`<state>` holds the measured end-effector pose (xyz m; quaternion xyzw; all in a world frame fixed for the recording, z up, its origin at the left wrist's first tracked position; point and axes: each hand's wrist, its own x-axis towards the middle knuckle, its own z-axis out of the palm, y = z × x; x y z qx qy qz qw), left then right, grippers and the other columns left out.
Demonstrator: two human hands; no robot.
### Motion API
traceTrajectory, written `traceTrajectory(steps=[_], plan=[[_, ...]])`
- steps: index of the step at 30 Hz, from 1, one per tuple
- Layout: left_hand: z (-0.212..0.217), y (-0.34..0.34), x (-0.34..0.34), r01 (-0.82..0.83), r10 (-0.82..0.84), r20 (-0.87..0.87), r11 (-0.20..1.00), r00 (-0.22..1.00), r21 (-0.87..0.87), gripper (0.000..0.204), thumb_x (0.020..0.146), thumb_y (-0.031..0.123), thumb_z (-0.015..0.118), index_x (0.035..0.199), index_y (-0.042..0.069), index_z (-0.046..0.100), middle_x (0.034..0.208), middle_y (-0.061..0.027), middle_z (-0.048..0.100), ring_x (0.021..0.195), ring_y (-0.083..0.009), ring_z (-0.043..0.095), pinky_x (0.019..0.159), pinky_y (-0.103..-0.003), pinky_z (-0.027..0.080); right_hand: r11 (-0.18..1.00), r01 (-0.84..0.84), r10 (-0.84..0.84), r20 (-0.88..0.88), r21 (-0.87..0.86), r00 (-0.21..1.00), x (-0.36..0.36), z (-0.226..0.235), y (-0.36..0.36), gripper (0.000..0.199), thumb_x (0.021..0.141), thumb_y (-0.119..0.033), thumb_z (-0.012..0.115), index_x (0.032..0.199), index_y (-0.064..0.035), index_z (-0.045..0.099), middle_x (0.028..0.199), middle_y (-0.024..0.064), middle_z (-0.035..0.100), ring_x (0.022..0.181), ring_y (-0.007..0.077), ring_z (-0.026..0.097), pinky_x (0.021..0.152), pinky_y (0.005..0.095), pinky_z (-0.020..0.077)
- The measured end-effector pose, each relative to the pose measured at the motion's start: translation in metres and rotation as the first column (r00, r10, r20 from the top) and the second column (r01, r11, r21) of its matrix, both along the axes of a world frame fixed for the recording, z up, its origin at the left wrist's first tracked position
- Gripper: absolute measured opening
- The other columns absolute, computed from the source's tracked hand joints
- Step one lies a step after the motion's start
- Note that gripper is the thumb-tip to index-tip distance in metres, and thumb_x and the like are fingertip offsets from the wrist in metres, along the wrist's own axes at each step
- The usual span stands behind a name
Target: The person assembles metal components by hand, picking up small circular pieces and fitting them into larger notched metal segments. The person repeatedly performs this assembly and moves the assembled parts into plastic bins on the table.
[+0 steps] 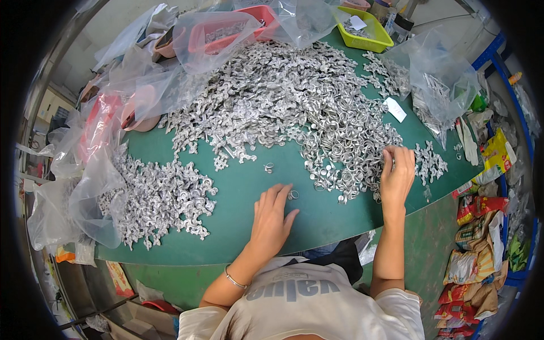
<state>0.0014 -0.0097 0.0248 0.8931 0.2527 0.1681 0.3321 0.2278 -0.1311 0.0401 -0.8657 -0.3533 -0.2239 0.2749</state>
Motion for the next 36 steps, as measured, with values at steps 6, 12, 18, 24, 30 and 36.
traceTrajectory(steps=[6,12,18,24,30,36], plan=[[0.0,0.001,0.0,0.004,-0.004,-0.008,1.0,1.0,0.016,0.049,0.071,0.005,0.067,0.116,0.004,0.048,0.114,-0.0127,0.047,0.101,-0.0303,0.046,0.085,-0.037,0.037,0.955,0.003,0.065,-0.22,0.297,0.973,-0.01,0.019,-0.001,0.002,0.077,0.0,0.056,0.079,0.0008,0.056,0.077,0.0158,0.056,0.068,0.0331,0.054,0.063,0.038,0.043],[0.003,-0.003,0.003,0.011,-0.01,-0.017,1.0,1.0,0.029,0.047,0.071,0.004,0.067,0.114,0.004,0.049,0.112,-0.012,0.048,0.099,-0.0297,0.046,0.084,-0.037,0.037,0.987,-0.084,0.062,-0.153,-0.138,0.986,0.006,0.01,-0.002,0.005,0.079,-0.004,0.054,0.08,0.0001,0.057,0.078,0.0164,0.057,0.07,0.0345,0.055,0.062,0.0422,0.0426],[0.005,-0.001,0.002,-0.01,0.009,0.023,1.0,1.0,0.029,0.044,0.071,0.003,0.066,0.112,0.003,0.051,0.111,-0.0128,0.049,0.098,-0.0307,0.048,0.083,-0.037,0.039,0.927,-0.116,0.162,-0.1,0.356,0.982,0.001,0.026,0.003,0.016,0.081,0.002,0.054,0.096,0.0014,0.058,0.076,0.0098,0.056,0.063,0.0186,0.056,0.056,0.0273,0.0451],[0.024,-0.005,0.008,0.137,-0.014,0.301,0.91,0.953,-0.391,0.042,0.072,-0.005,0.063,0.113,-0.001,0.051,0.108,-0.0124,0.053,0.092,-0.02,0.054,0.079,-0.029,0.043,0.611,0.073,0.769,-0.613,0.788,0.178,-0.066,0.012,0.001,0.027,0.083,-0.003,0.057,0.107,0.0062,0.05,0.08,0.0092,0.059,0.07,0.0174,0.061,0.06,0.0272,0.0511],[0.04,-0.019,0.011,0.297,0.086,0.524,0.741,0.848,-0.603,0.037,0.074,-0.007,0.062,0.11,-0.003,0.054,0.099,-0.0113,0.056,0.085,-0.0154,0.054,0.071,-0.025,0.045,0.563,0.026,0.824,-0.564,0.826,0.064,-0.103,0.015,-0.004,0.022,0.081,0.007,0.054,0.103,0.0075,0.05,0.088,0.0146,0.061,0.08,0.0189,0.062,0.067,0.0286,0.0519],[0.044,-0.018,0.008,0.297,0.069,0.598,0.82,0.799,-0.49,0.032,0.072,-0.009,0.063,0.103,-0.005,0.058,0.093,-0.0107,0.058,0.078,-0.015,0.055,0.069,-0.025,0.045,0.558,-0.096,0.81,-0.516,0.824,0.279,-0.117,0.022,-0.005,0.021,0.077,0.013,0.057,0.097,0.0085,0.054,0.09,0.0167,0.061,0.083,0.019,0.06,0.073,0.0286,0.0503]])
